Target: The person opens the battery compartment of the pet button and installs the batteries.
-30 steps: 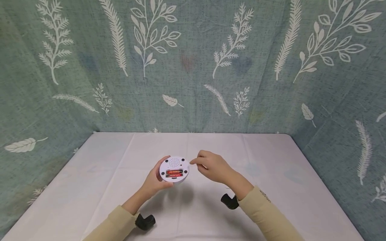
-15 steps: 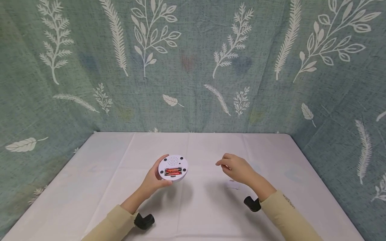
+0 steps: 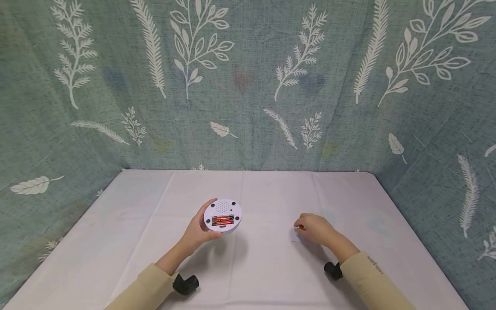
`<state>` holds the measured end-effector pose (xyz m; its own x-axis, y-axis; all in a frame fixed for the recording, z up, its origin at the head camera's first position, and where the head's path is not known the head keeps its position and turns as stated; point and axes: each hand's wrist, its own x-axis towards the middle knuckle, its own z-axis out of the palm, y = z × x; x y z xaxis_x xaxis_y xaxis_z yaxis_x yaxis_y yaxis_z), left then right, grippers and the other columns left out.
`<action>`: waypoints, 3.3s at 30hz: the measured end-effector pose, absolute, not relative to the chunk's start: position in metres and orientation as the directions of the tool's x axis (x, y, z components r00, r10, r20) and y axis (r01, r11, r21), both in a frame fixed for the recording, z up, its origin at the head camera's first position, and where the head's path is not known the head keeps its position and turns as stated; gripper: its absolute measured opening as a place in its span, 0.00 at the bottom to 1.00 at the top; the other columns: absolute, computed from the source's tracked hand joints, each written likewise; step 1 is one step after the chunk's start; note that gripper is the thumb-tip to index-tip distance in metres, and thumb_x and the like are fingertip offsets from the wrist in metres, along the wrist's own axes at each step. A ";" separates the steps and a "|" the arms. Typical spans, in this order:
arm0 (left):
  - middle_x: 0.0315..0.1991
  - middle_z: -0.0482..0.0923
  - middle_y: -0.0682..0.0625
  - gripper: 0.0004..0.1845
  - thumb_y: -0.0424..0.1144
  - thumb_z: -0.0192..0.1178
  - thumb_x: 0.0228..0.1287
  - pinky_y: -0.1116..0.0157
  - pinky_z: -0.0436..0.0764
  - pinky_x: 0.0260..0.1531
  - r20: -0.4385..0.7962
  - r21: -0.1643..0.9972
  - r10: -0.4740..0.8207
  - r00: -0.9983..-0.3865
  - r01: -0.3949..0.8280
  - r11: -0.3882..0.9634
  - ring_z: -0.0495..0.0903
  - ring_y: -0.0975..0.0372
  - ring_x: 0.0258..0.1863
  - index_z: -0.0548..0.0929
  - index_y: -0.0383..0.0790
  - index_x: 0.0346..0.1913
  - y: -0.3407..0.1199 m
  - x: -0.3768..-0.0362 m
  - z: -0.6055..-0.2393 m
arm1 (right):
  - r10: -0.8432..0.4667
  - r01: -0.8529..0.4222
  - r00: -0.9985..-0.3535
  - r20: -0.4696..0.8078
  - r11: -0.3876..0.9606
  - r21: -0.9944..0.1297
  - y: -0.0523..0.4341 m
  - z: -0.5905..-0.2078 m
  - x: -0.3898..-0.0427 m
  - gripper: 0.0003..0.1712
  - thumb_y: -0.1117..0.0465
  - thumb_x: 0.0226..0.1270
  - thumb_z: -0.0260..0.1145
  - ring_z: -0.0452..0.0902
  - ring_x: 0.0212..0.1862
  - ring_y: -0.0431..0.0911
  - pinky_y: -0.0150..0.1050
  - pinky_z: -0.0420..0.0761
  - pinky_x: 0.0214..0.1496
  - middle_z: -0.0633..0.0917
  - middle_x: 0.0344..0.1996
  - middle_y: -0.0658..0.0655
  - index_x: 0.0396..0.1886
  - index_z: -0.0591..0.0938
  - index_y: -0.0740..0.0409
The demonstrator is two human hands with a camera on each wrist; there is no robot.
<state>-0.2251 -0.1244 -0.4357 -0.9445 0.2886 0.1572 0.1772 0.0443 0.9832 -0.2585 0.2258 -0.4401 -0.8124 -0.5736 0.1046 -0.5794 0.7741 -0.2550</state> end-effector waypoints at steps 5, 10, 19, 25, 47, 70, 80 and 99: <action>0.66 0.59 0.43 0.52 0.34 0.71 0.43 0.69 0.68 0.57 0.161 0.983 0.297 -0.941 0.181 0.040 0.63 0.53 0.62 0.51 0.40 0.70 -0.125 -0.226 -0.436 | -0.544 -0.536 -0.838 0.046 0.806 -0.251 0.226 -0.447 -0.260 0.03 0.66 0.56 0.65 0.75 0.30 0.38 0.31 0.76 0.31 0.80 0.27 0.47 0.30 0.85 0.59; 0.65 0.59 0.42 0.51 0.32 0.71 0.44 0.71 0.69 0.55 0.165 0.981 0.297 -0.940 0.186 0.045 0.63 0.52 0.62 0.51 0.40 0.70 -0.125 -0.226 -0.436 | -0.530 -0.521 -0.848 0.030 0.820 -0.237 0.225 -0.447 -0.260 0.03 0.65 0.55 0.66 0.75 0.29 0.39 0.33 0.76 0.31 0.81 0.26 0.47 0.28 0.85 0.58; 0.65 0.59 0.42 0.51 0.32 0.71 0.44 0.71 0.69 0.54 0.157 0.984 0.304 -0.940 0.175 0.033 0.64 0.52 0.61 0.51 0.40 0.70 -0.124 -0.225 -0.434 | -0.476 -0.465 -0.879 0.009 0.855 -0.231 0.223 -0.444 -0.260 0.03 0.64 0.56 0.64 0.74 0.28 0.38 0.35 0.76 0.31 0.82 0.26 0.48 0.27 0.83 0.57; 0.65 0.59 0.42 0.51 0.31 0.70 0.44 0.71 0.69 0.54 0.161 0.983 0.303 -0.939 0.179 0.033 0.63 0.52 0.62 0.51 0.40 0.70 -0.123 -0.223 -0.432 | -0.475 -0.455 -0.880 0.018 0.830 -0.322 0.222 -0.434 -0.260 0.05 0.67 0.56 0.61 0.66 0.22 0.36 0.31 0.69 0.24 0.78 0.20 0.45 0.24 0.78 0.54; 0.66 0.58 0.41 0.51 0.31 0.70 0.45 0.71 0.69 0.55 0.177 0.980 0.319 -0.931 0.198 0.033 0.62 0.51 0.62 0.50 0.38 0.70 -0.119 -0.223 -0.429 | -0.536 -0.410 -0.838 0.100 0.497 -0.765 0.182 -0.387 -0.261 0.08 0.60 0.64 0.60 0.66 0.21 0.38 0.34 0.72 0.23 0.80 0.26 0.51 0.37 0.81 0.60; 0.64 0.61 0.45 0.51 0.33 0.71 0.45 0.73 0.70 0.53 0.180 0.979 0.342 -0.922 0.202 0.031 0.65 0.56 0.60 0.50 0.40 0.70 -0.111 -0.224 -0.432 | -0.492 -0.156 -0.867 -0.078 0.417 -0.895 0.117 -0.346 -0.249 0.09 0.60 0.62 0.61 0.57 0.16 0.41 0.31 0.57 0.16 0.78 0.21 0.49 0.35 0.81 0.62; 0.65 0.60 0.47 0.50 0.33 0.70 0.45 0.72 0.70 0.54 0.160 0.981 0.336 -0.928 0.189 0.054 0.65 0.57 0.60 0.51 0.43 0.70 -0.108 -0.222 -0.432 | -0.477 -0.134 -0.868 -0.137 0.492 -0.860 0.105 -0.345 -0.250 0.08 0.61 0.61 0.62 0.54 0.13 0.41 0.31 0.56 0.16 0.69 0.14 0.48 0.35 0.81 0.61; 0.64 0.60 0.42 0.50 0.32 0.70 0.46 0.74 0.71 0.52 0.179 0.978 0.358 -0.916 0.207 0.041 0.66 0.55 0.57 0.50 0.37 0.70 -0.109 -0.225 -0.434 | -0.512 -0.079 -0.837 -0.195 0.464 -0.882 0.106 -0.347 -0.255 0.11 0.61 0.61 0.60 0.59 0.15 0.41 0.31 0.62 0.17 0.70 0.15 0.50 0.44 0.80 0.56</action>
